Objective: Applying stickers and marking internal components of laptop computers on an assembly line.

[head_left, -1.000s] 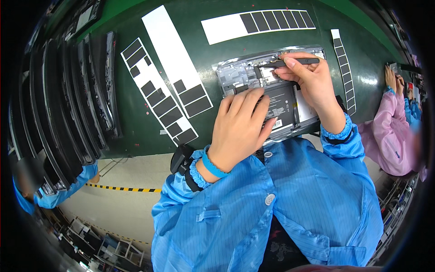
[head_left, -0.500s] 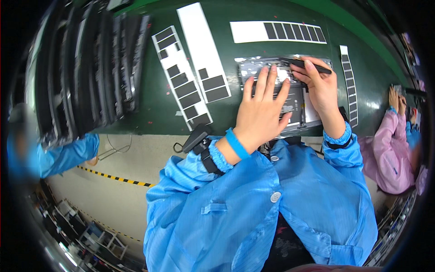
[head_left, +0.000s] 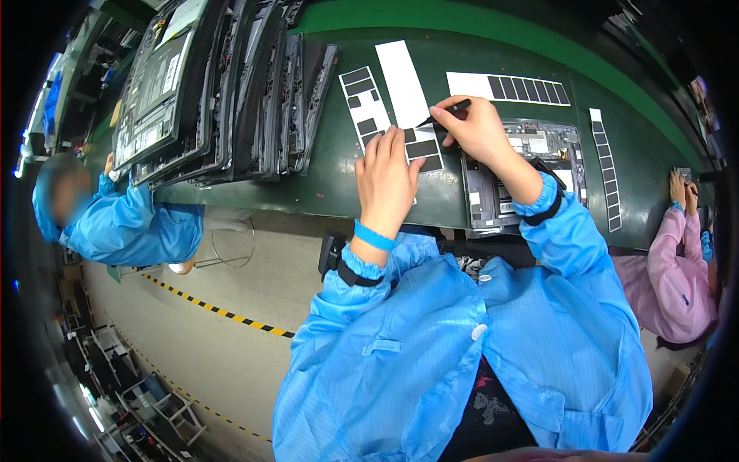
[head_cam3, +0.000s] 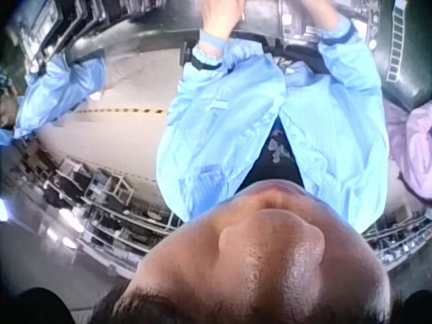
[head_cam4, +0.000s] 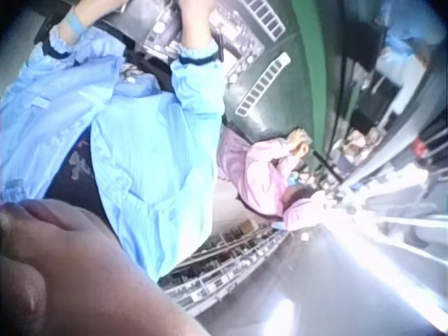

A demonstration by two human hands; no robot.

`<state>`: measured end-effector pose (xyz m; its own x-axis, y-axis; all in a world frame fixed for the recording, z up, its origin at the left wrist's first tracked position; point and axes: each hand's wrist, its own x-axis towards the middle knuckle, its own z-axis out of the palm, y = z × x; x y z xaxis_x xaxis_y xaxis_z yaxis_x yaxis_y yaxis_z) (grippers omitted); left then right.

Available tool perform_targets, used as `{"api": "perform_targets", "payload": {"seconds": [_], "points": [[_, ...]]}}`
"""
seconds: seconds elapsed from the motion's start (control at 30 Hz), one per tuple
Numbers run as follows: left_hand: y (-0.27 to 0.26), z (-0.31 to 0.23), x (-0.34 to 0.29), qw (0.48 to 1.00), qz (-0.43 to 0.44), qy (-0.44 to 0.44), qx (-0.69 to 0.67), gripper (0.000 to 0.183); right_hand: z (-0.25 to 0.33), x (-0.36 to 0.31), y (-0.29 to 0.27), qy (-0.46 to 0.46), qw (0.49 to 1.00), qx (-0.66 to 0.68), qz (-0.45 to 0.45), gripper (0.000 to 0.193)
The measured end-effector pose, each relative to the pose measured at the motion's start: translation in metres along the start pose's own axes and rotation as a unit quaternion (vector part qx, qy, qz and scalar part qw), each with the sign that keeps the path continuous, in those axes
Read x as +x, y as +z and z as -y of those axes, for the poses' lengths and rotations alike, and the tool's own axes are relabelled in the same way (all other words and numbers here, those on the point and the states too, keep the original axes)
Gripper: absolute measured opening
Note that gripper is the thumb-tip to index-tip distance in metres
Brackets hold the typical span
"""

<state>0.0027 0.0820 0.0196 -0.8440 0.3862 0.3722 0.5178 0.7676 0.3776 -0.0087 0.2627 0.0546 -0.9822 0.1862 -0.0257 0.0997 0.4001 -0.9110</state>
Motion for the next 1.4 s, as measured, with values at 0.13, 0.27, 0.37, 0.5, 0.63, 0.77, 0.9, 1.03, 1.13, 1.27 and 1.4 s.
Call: {"api": "perform_targets", "payload": {"seconds": [0.13, 0.27, 0.37, 0.5, 0.63, 0.77, 0.9, 1.03, 1.13, 1.27, 1.4], "points": [[0.001, 0.006, -0.003, 0.998, 0.052, 0.003, 0.046, 0.054, 0.005, 0.001, 0.005, 0.01, 0.999, -0.034, -0.004, 0.028], [-0.001, 0.006, -0.002, 0.996, 0.064, 0.014, 0.066, 0.056, 0.008, -0.005, 0.011, 0.009, 0.999, -0.025, -0.025, 0.025], [-0.001, 0.007, -0.001, 0.994, 0.068, 0.024, 0.084, 0.057, 0.01, -0.004, 0.014, 0.009, 0.999, -0.028, -0.03, 0.023], [0.001, 0.007, 0.0, 0.991, 0.071, 0.034, 0.111, 0.057, 0.002, -0.005, 0.017, -0.014, 0.997, -0.047, -0.061, 0.023], [0.004, 0.001, 0.002, 0.986, 0.081, 0.042, 0.138, 0.058, -0.01, -0.004, 0.01, -0.014, 0.996, 0.073, -0.053, 0.021], [0.001, -0.002, 0.003, 0.985, 0.092, 0.036, 0.14, 0.056, -0.004, -0.018, -0.015, -0.013, 0.974, 0.22, -0.049, 0.019], [-0.012, -0.021, 0.013, 0.996, 0.072, -0.004, 0.061, 0.049, -0.012, -0.051, -0.096, -0.012, 0.958, 0.266, -0.109, 0.02], [-0.021, -0.09, 0.023, 0.947, 0.154, -0.015, -0.282, 0.028, -0.061, -0.075, -0.175, 0.044, 0.954, 0.251, -0.158, 0.02], [0.006, -0.139, 0.025, 0.912, 0.201, 0.159, -0.321, 0.032, -0.095, -0.076, -0.2, 0.079, 0.947, 0.265, -0.164, 0.019], [0.04, -0.174, 0.038, 0.914, 0.249, 0.167, -0.274, 0.05, -0.105, -0.067, -0.205, 0.076, 0.948, 0.272, -0.145, 0.018], [0.051, -0.187, 0.044, 0.878, 0.316, 0.183, -0.31, 0.053, -0.116, -0.062, -0.21, 0.066, 0.944, 0.299, -0.126, 0.018]]}}
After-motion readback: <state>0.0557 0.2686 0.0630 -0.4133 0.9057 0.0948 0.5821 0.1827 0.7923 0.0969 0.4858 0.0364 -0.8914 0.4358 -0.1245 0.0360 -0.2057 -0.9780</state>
